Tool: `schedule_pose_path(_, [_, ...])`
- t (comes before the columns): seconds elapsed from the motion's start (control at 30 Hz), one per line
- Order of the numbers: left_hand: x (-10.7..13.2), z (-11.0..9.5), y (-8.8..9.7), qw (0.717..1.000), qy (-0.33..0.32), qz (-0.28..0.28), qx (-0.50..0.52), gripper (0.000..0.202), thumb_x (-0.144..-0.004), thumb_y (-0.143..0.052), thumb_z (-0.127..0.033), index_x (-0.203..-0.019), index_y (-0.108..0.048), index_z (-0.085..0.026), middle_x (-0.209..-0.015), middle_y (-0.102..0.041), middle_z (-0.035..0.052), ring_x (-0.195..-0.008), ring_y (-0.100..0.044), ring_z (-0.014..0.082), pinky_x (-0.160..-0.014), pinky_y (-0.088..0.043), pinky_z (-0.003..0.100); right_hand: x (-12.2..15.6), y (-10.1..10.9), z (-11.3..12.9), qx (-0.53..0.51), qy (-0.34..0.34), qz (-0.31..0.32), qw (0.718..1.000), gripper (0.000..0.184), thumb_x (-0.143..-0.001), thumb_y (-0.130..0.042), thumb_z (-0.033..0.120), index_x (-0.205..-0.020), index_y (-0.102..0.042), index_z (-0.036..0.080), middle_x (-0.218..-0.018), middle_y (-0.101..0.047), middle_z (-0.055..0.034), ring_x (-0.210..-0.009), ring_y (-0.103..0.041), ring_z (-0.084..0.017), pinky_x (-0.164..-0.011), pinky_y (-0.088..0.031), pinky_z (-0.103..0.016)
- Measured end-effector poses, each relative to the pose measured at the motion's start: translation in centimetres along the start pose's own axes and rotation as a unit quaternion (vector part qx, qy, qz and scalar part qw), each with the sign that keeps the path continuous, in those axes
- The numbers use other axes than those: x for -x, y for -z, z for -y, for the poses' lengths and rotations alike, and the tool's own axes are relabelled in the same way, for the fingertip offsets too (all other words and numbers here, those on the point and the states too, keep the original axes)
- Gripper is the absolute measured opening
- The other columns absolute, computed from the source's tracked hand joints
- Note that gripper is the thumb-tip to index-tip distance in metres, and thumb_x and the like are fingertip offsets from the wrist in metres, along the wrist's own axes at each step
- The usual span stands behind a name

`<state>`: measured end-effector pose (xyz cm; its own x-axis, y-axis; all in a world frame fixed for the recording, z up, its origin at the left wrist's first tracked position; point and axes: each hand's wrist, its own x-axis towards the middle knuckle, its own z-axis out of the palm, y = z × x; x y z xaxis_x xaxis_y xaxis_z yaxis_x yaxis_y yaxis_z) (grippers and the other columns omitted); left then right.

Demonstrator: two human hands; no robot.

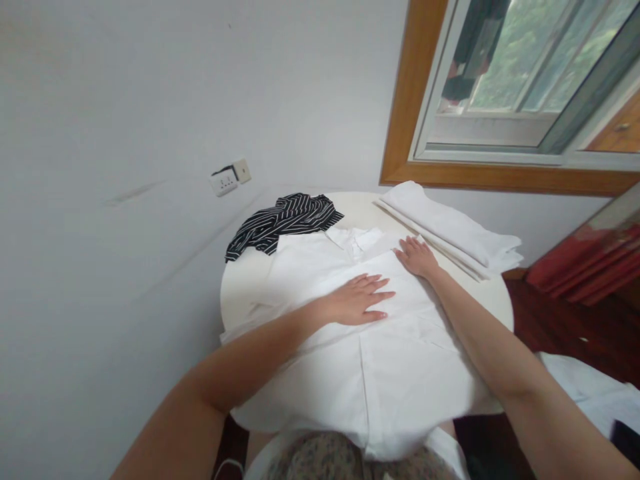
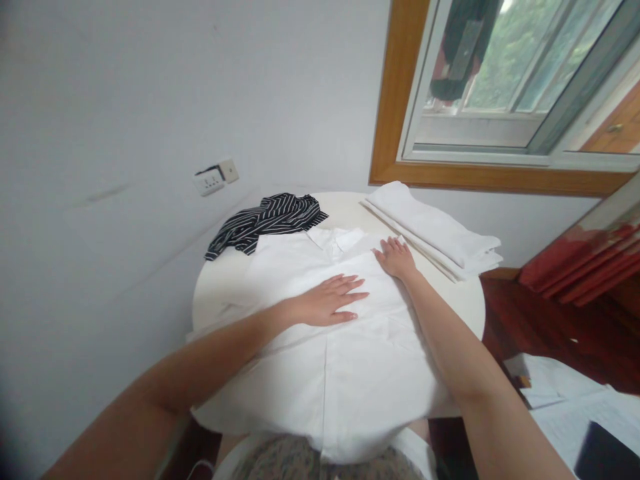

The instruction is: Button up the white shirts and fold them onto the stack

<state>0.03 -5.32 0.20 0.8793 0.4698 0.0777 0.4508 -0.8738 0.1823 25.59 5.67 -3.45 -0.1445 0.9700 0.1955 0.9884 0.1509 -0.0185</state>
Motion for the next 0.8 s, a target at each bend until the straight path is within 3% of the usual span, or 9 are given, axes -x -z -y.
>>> schedule_pose_path(0.1, [0.7, 0.1, 0.0, 1.0, 0.0, 0.003, 0.018, 0.061, -0.095, -0.03, -0.058, -0.149, -0.03, -0.029, -0.16, -0.019, 0.0066, -0.147, -0.015, 0.0251, -0.119, -0.012, 0.045, -0.1, -0.3, -1.0, -0.008, -0.004, -0.003, 1.0, 0.068, -0.096, -0.02, 0.057, -0.146, -0.04, 0.014, -0.153, -0.034, -0.0154, -0.142, -0.028, -0.03, -0.113, -0.025, -0.048])
schedule_pose_path(0.33, [0.5, -0.1, -0.1, 1.0, 0.003, 0.002, 0.028, 0.062, -0.095, -0.029, -0.059, -0.149, -0.03, -0.03, -0.16, -0.02, 0.0061, -0.147, -0.015, 0.0265, -0.119, -0.01, 0.047, -0.9, -0.9, -1.4, -0.017, -0.033, -0.065, 0.997, 0.066, -0.095, -0.025, 0.055, -0.142, -0.043, 0.011, -0.147, -0.042, -0.0182, -0.139, -0.033, -0.031, -0.111, -0.029, -0.046])
schedule_pose_path(0.6, [0.4, 0.0, 0.1, 1.0, 0.011, 0.01, 0.025, 0.063, -0.094, -0.028, -0.061, -0.149, -0.03, -0.029, -0.159, -0.02, 0.0063, -0.147, -0.014, 0.0258, -0.119, -0.01, 0.046, -0.6, -0.2, -0.8, -0.012, -0.082, -0.05, 0.995, 0.069, -0.094, -0.022, 0.06, -0.139, -0.047, 0.013, -0.149, -0.039, -0.0217, -0.137, -0.036, -0.035, -0.108, -0.03, -0.048])
schedule_pose_path(0.8, [0.6, -0.3, -0.1, 1.0, 0.002, 0.005, 0.022, 0.062, -0.095, -0.028, -0.06, -0.148, -0.03, -0.029, -0.16, -0.02, 0.0058, -0.147, -0.014, 0.0253, -0.119, -0.011, 0.046, -0.7, -0.1, -0.5, 0.008, -0.088, -0.015, 0.996, 0.07, -0.095, -0.021, 0.058, -0.144, -0.042, 0.012, -0.148, -0.04, -0.0214, -0.137, -0.036, -0.035, -0.108, -0.03, -0.049])
